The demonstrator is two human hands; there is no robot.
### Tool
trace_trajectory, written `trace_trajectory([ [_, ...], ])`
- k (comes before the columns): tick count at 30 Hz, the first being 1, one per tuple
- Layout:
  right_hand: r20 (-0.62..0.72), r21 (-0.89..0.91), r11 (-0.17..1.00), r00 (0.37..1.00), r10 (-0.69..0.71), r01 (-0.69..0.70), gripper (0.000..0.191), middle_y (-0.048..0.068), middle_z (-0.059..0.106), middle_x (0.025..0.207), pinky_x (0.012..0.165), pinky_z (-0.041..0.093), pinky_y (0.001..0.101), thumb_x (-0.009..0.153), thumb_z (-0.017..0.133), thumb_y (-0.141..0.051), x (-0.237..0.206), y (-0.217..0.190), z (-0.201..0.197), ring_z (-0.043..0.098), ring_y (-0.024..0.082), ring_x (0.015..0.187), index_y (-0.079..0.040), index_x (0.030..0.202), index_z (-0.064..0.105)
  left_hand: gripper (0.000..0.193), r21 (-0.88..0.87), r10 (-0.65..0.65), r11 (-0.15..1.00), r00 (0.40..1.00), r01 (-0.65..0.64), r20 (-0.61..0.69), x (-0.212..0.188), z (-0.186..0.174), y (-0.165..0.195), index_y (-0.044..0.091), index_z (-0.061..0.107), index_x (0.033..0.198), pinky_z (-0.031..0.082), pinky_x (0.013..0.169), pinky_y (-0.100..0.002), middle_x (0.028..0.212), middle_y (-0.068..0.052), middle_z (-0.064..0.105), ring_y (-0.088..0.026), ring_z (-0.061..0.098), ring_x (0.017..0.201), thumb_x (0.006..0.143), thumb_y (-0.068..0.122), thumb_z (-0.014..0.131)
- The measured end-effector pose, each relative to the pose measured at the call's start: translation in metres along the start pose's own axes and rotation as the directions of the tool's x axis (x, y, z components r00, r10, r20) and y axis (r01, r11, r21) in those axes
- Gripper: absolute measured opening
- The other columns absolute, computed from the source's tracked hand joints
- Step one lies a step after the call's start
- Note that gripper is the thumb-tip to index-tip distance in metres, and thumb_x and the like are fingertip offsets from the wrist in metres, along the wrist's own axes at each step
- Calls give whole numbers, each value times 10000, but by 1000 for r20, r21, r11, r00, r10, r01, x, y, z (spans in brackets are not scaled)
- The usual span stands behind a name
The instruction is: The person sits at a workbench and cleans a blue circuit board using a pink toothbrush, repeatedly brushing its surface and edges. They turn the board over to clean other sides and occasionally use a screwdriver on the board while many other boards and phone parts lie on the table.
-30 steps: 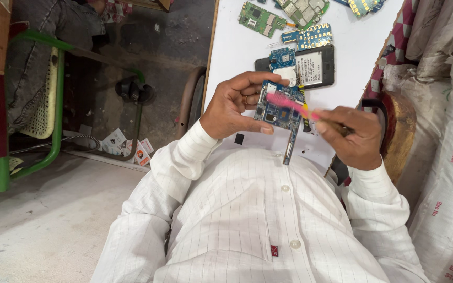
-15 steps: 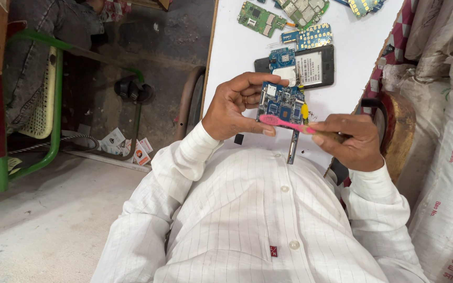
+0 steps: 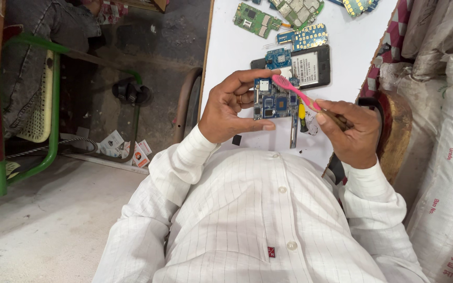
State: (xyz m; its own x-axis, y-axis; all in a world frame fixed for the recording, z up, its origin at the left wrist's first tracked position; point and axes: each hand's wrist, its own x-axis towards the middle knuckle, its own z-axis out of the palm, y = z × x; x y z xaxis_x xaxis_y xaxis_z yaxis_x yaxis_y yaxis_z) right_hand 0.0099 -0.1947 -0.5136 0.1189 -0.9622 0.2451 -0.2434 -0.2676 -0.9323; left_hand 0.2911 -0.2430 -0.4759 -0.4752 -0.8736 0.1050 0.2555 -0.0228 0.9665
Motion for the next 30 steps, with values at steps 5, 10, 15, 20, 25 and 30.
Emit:
trace_trajectory([
  [5, 98, 107, 994, 995, -22, 12, 219, 23, 656, 774, 583, 369, 214, 980, 744, -38, -6, -3, 11, 497, 31, 622, -2, 1195, 717, 787, 11, 49, 999, 999, -49, -14, 0, 3, 2, 87, 480, 1478, 546, 1195, -415, 1585, -128, 500, -223, 595, 1374, 827, -72, 893],
  [10, -49, 58, 998, 998, 33, -30, 212, 43, 679, 833, 578, 370, 222, 1018, 720, -16, -3, -1, 11, 520, 40, 661, -5, 1229, 715, 792, 29, 79, 996, 996, -79, -28, 0, 3, -1, 88, 459, 1479, 554, 1130, -397, 1617, -147, 474, -237, 572, 1401, 836, -100, 883],
  [15, 21, 5, 998, 998, -66, 66, 225, 26, 638, 768, 577, 374, 223, 984, 742, -36, -7, -3, 20, 494, 37, 623, -12, 1206, 714, 789, 42, 159, 987, 986, -157, -41, 1, 3, -5, 94, 454, 1470, 564, 1160, -398, 1584, -162, 432, -241, 524, 1436, 839, -122, 876],
  [20, -59, -10, 993, 992, -115, 115, 236, 23, 657, 784, 575, 382, 224, 1013, 734, -41, -5, -2, 23, 531, 39, 643, -4, 1244, 703, 770, 42, 182, 983, 981, -179, -63, -2, 3, -5, 114, 456, 1463, 577, 1149, -388, 1598, -162, 412, -252, 579, 1388, 856, -130, 862],
  [25, -84, 16, 999, 995, -45, 47, 223, 43, 695, 827, 544, 364, 232, 1027, 715, -53, -5, -1, 24, 524, 38, 622, -10, 1245, 703, 757, 41, 203, 979, 976, -201, -77, -3, 4, -6, 135, 460, 1461, 584, 1090, -374, 1600, -166, 395, -254, 600, 1365, 873, -143, 847],
  [30, 32, -41, 993, 994, -109, 110, 242, 14, 578, 684, 545, 321, 260, 985, 745, -83, -11, -4, 30, 440, 53, 568, -28, 1219, 716, 789, 123, 281, 956, 952, -266, -121, -2, 3, -6, 153, 451, 1467, 627, 1121, -372, 1609, -167, 367, -241, 605, 1364, 866, -142, 869],
])
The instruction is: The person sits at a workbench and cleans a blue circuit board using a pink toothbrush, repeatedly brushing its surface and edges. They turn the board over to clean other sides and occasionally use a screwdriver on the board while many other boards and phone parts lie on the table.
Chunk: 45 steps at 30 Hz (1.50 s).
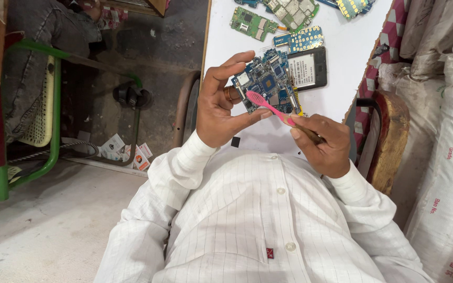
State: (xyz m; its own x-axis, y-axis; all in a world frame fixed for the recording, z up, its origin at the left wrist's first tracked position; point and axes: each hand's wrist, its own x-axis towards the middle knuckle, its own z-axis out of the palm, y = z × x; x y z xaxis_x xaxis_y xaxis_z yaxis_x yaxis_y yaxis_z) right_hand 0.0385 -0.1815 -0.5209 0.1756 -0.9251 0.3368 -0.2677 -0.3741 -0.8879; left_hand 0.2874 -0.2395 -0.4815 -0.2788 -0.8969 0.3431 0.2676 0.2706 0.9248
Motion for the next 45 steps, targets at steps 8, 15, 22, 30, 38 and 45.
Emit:
trace_trajectory([
  [8, -151, 76, 993, 983, 105, -94, 218, 41, 666, 774, 525, 336, 245, 1046, 708, -91, 3, 5, -4, 487, 50, 588, -21, 1252, 699, 796, 14, 48, 999, 998, -47, -52, 1, -3, 1, 146, 438, 1459, 615, 1067, -355, 1603, -166, 358, -234, 599, 1361, 855, -140, 870],
  [15, -125, -51, 999, 992, 10, -17, 219, 18, 651, 784, 567, 346, 218, 1033, 722, -62, 1, 6, 1, 490, 14, 632, 18, 1236, 700, 780, 10, 51, 999, 995, -50, -84, 0, -2, 1, 137, 428, 1447, 605, 1057, -358, 1598, -172, 367, -232, 601, 1361, 863, -143, 863],
  [22, -138, 142, 980, 977, 162, -143, 231, -8, 648, 867, 589, 350, 183, 1054, 700, -53, -1, 12, -5, 465, -20, 676, 30, 1269, 684, 776, 17, 65, 998, 994, -64, -88, 1, -7, 1, 134, 419, 1439, 610, 1052, -361, 1593, -176, 366, -226, 598, 1361, 864, -150, 856],
  [30, -123, 158, 978, 980, 154, -134, 232, -18, 634, 811, 576, 320, 172, 1033, 719, -50, -3, 19, -13, 441, -25, 642, 26, 1252, 697, 747, 7, 110, 994, 985, -110, -136, 5, -22, 1, 137, 418, 1396, 594, 1162, -376, 1599, -173, 386, -226, 579, 1387, 875, -154, 868],
  [38, -104, 113, 985, 985, 140, -128, 232, 13, 676, 870, 590, 340, 177, 1018, 726, -20, -1, 14, -20, 472, -13, 670, 32, 1242, 698, 743, 12, 162, 987, 972, -162, -170, 12, -33, 4, 136, 409, 1410, 588, 1179, -391, 1599, -184, 404, -236, 581, 1402, 885, -118, 869],
  [45, -143, 80, 989, 981, 132, -122, 217, 14, 670, 853, 604, 368, 185, 1029, 722, -13, -2, 10, -15, 487, -4, 676, 37, 1239, 695, 768, -54, 27, 998, 996, -32, -89, 0, -3, -2, 125, 422, 1416, 616, 1123, -392, 1578, -230, 416, -248, 617, 1338, 845, -97, 885],
])
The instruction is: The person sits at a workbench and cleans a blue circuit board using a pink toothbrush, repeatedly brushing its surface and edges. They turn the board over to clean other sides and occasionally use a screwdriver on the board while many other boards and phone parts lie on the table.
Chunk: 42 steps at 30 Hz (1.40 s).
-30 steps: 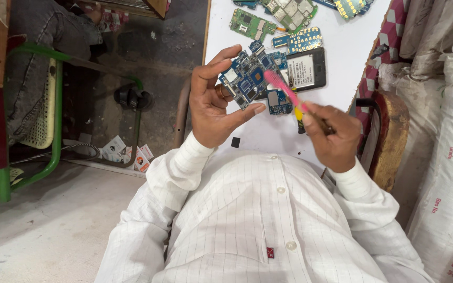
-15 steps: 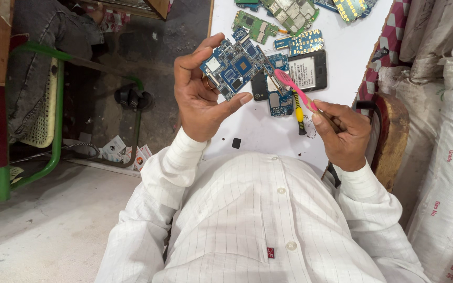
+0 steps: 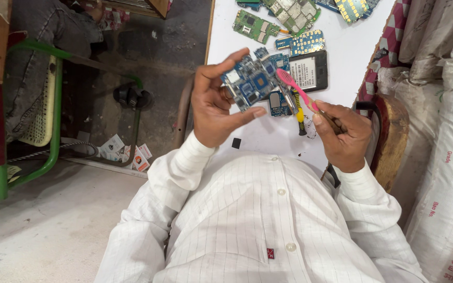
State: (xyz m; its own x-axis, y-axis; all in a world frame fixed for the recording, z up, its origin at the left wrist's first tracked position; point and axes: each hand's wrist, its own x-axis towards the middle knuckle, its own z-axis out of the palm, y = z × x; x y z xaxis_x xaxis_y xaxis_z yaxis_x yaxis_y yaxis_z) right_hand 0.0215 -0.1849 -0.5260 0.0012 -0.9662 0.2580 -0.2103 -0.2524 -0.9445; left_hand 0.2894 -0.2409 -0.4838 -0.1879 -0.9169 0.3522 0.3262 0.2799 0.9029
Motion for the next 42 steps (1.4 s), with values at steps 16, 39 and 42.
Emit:
trace_trajectory([
  [16, 201, -3, 981, 961, -190, 194, 269, 23, 604, 707, 529, 352, 248, 968, 728, -22, 1, -18, 5, 485, 51, 570, -26, 1234, 684, 810, -39, -120, 991, 985, 125, 120, -2, 7, -5, 98, 482, 1426, 582, 1153, -386, 1553, -198, 473, -228, 600, 1360, 773, -35, 941],
  [39, 53, -162, 975, 988, -147, 154, 246, 40, 587, 740, 574, 351, 255, 1017, 725, -12, 8, -24, 7, 469, 61, 622, 23, 1257, 684, 772, 11, -161, 987, 979, 161, 125, -2, 7, 10, 21, 456, 1447, 572, 1175, -402, 1562, -199, 504, -250, 586, 1379, 824, -25, 910],
  [42, 65, -155, 975, 986, -152, 160, 250, 36, 568, 715, 572, 343, 257, 1007, 732, -10, 8, -22, 8, 461, 64, 614, 18, 1252, 689, 768, -3, -144, 989, 986, 145, 87, -2, 6, 8, 19, 454, 1455, 585, 1162, -399, 1534, -209, 515, -249, 599, 1365, 834, -28, 903],
])
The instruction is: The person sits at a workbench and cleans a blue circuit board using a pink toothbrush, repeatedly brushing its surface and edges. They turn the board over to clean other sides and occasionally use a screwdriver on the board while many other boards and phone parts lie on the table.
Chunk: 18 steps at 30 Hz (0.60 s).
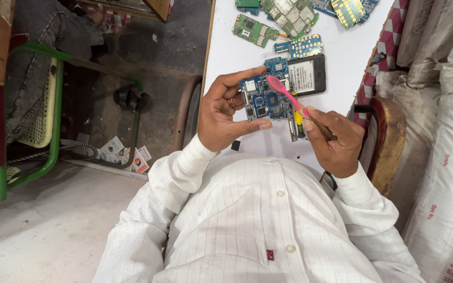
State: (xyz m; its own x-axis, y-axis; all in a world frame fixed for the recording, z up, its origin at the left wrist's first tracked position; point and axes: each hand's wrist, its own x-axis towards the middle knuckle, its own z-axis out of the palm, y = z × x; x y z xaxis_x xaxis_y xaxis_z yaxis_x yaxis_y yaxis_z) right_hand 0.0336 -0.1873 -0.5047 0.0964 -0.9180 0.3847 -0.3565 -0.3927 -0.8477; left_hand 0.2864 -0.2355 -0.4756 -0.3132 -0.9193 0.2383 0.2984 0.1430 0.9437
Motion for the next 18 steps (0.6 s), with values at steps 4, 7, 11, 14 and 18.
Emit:
trace_trajectory([
  [4, 25, 30, 1000, 1000, -10, 9, 240, 35, 576, 716, 567, 353, 250, 1006, 728, -15, -3, 6, 0, 475, 60, 609, 9, 1242, 689, 791, -12, 47, 999, 995, -48, -89, 4, -8, -1, 21, 436, 1489, 591, 1136, -390, 1577, -210, 517, -232, 626, 1323, 841, -28, 887],
  [7, 31, 52, 999, 999, -12, 10, 235, 25, 573, 701, 564, 344, 244, 1002, 730, -31, -7, 15, -3, 464, 54, 598, 8, 1231, 694, 787, -6, 34, 999, 997, -34, -64, 4, -18, 0, 18, 445, 1490, 601, 1129, -396, 1518, -219, 529, -231, 649, 1296, 843, -41, 890],
  [11, -85, 160, 981, 988, 125, -110, 231, -18, 626, 735, 564, 361, 208, 1029, 698, -78, -15, 28, -6, 482, 16, 601, 0, 1247, 690, 799, -100, 4, 995, 1000, -4, 3, 7, -27, -4, 13, 444, 1526, 563, 1139, -383, 1484, -222, 569, -229, 639, 1298, 875, 119, 895],
  [14, -117, 281, 948, 975, 187, -148, 220, -20, 646, 898, 605, 400, 183, 1088, 697, -95, -17, 37, -12, 527, 10, 689, 4, 1282, 668, 828, -181, -34, 983, 999, 35, 12, 11, -32, -10, -1, 454, 1535, 567, 1120, -380, 1456, -224, 611, -235, 663, 1267, 897, 306, 882],
  [18, -68, 241, 963, 987, 145, -124, 219, -18, 632, 813, 573, 357, 188, 1062, 708, -75, -18, 41, -14, 482, 10, 641, 6, 1265, 699, 896, -240, -65, 968, 997, 73, 41, 10, -31, -15, -3, 453, 1528, 563, 1120, -387, 1420, -220, 635, -240, 670, 1269, 884, 468, 862],
])
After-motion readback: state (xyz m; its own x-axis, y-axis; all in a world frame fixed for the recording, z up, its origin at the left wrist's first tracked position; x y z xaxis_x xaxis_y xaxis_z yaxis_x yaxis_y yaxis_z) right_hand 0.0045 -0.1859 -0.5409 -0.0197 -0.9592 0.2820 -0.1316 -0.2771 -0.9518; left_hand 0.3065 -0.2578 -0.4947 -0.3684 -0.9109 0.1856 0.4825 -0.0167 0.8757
